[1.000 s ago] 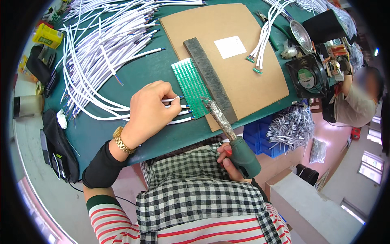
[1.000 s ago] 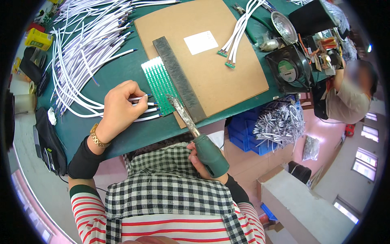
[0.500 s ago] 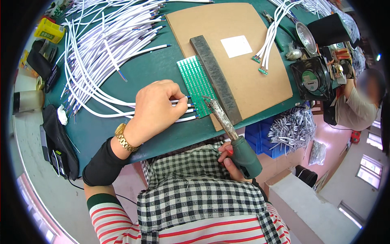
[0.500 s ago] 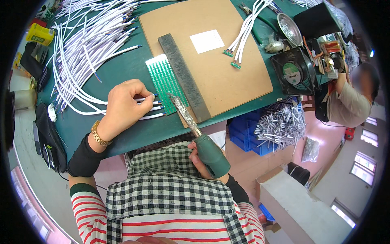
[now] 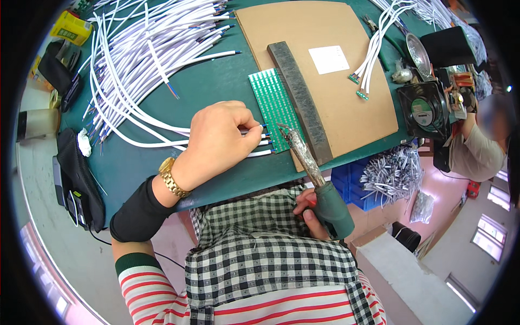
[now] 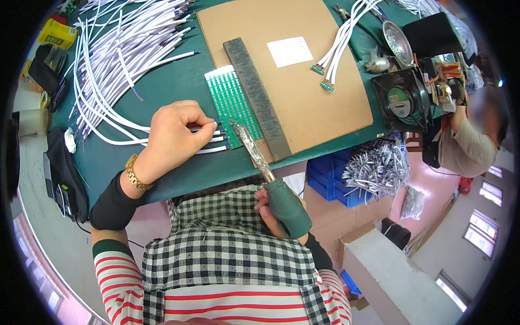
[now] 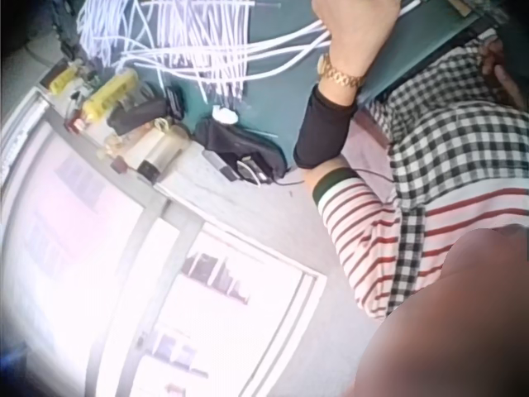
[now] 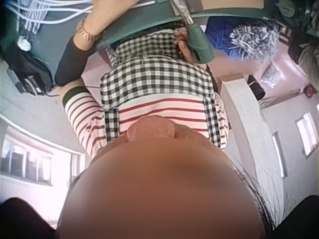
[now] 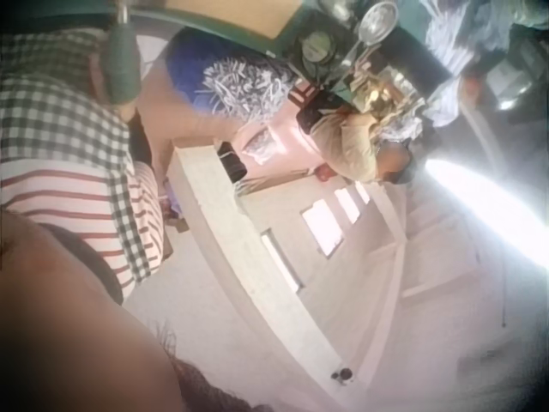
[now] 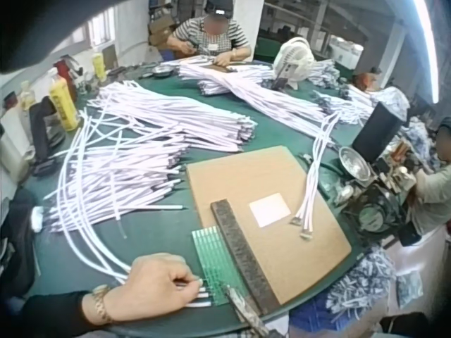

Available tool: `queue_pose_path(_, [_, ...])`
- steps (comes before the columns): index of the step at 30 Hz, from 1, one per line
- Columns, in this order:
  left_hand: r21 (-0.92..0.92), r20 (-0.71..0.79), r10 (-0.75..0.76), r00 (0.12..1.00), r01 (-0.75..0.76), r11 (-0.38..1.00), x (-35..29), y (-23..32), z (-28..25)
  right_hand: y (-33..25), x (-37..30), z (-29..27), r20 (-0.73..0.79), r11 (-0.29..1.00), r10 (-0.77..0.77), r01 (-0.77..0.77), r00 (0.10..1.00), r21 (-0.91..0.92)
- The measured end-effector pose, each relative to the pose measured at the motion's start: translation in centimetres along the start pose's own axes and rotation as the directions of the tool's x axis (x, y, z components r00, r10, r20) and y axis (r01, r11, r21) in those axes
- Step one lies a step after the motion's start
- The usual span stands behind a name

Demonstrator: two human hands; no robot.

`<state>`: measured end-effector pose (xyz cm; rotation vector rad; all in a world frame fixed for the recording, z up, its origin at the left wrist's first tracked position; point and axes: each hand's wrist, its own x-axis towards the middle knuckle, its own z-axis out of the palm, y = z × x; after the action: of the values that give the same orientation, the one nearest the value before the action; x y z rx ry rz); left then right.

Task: The person solders multiple white wires to a green printed circuit board using a soldering iron.

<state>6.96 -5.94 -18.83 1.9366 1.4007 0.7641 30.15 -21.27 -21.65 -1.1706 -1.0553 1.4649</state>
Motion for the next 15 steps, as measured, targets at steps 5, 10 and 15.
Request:
queue_pose_path(5, [0.027, -0.022, 0.079, 0.997, -0.079, 0.997, 0.05, -0.12, 0.17, 0.10, -0.20, -0.09, 0.005, 0.999, 0.002, -0.002, 1.000, -0.034])
queue_pose_path(10, [0.085, -0.041, 0.137, 0.990, -0.133, 0.987, 0.01, -0.13, 0.41, 0.16, -0.21, 0.08, -0.029, 0.997, 0.037, -0.039, 0.999, -0.063])
queue_pose_path(15, [0.120, -0.055, 0.195, 0.979, -0.188, 0.975, -0.01, -0.24, 0.61, -0.07, -0.24, -0.01, -0.039, 0.986, 0.085, -0.090, 0.996, -0.140])
